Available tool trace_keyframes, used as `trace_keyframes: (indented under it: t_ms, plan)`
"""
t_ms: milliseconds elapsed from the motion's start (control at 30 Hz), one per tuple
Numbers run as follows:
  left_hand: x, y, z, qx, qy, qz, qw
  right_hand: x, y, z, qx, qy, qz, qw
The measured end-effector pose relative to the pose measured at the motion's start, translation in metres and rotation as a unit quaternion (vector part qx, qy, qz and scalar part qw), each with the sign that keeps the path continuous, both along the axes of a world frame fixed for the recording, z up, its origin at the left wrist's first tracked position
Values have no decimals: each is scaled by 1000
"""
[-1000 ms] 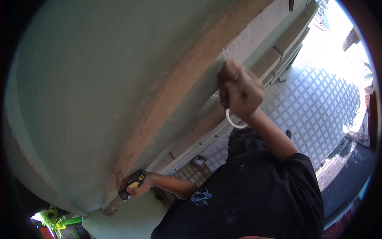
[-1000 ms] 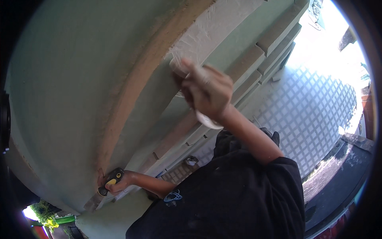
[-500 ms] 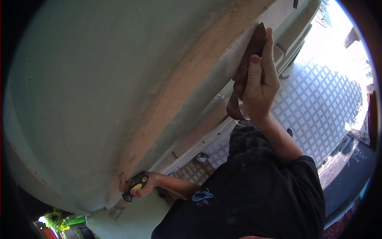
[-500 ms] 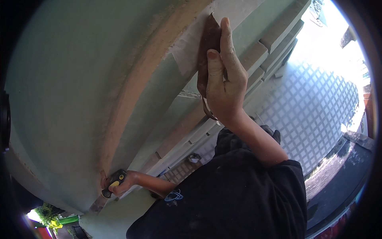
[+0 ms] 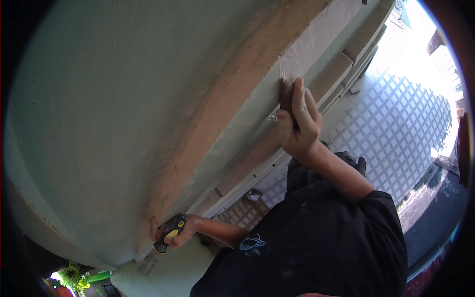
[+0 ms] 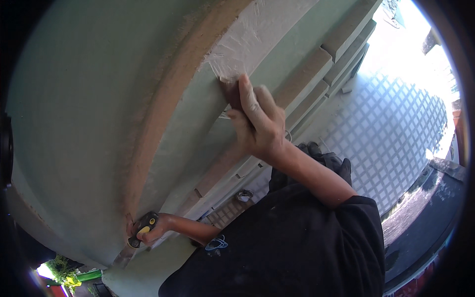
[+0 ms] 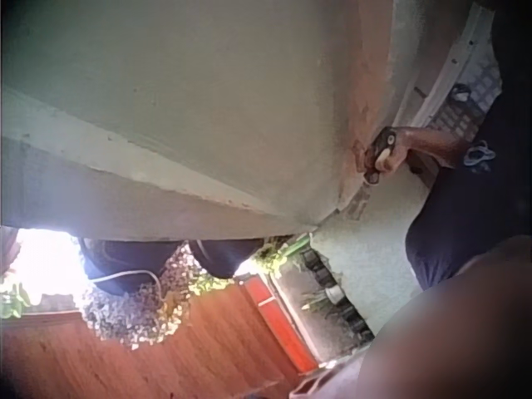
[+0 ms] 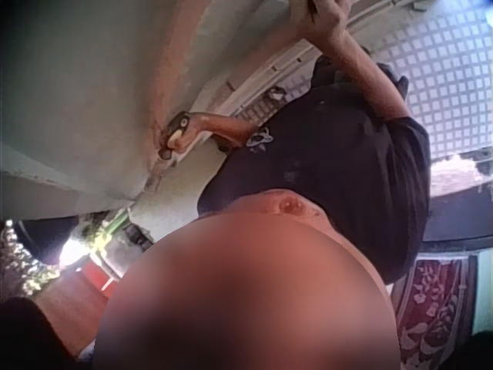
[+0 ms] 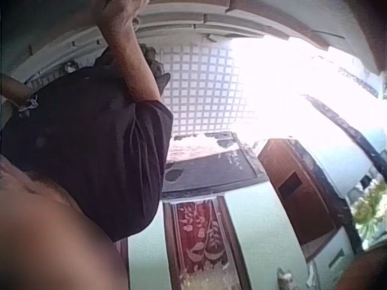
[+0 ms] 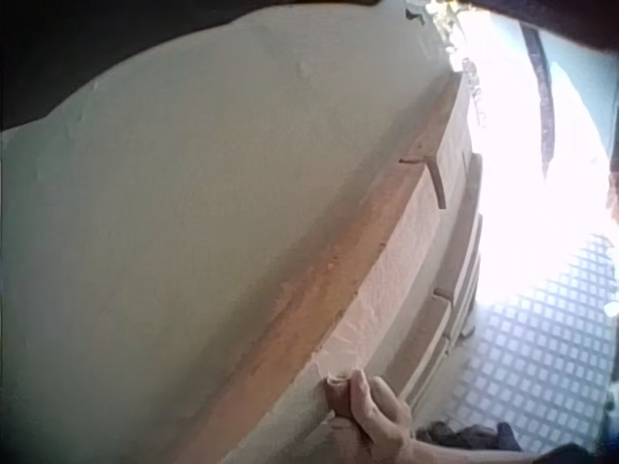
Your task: Scraping and smoothing a section of a wall using a putty knife and sandpaper.
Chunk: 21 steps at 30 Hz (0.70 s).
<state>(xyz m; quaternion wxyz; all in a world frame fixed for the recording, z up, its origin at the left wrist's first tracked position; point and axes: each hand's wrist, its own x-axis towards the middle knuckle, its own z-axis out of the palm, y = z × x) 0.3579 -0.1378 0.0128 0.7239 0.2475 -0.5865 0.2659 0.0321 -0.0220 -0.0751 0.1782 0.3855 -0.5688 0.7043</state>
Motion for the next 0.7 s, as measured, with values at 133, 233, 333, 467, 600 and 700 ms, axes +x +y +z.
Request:
trace_keyframes:
  t_ms: [133, 233, 333, 467, 600, 700]
  plan:
    - [3, -1, 1, -14, -14, 3, 1000, -20, 0, 28, 9, -95, -34, 995]
    - [-2, 0, 1, -13, -11, 2, 1000, -1, -4, 9, -16, -47, -26, 998]
    - [-7, -1, 3, -22, -21, -22, 999, 18, 6, 1, 27, -61, 58, 996]
    - [-3, 3, 6, -18, -46, 1, 999, -24, 7, 45, 64, -106, -42, 991]
    - [-9, 2, 5, -29, -26, 10, 999, -17, -7, 30, -29, -73, -53, 995]
    - [-7, 3, 4, -17, -30, 10, 999, 16, 4, 13, 7, 5, -19, 1000]
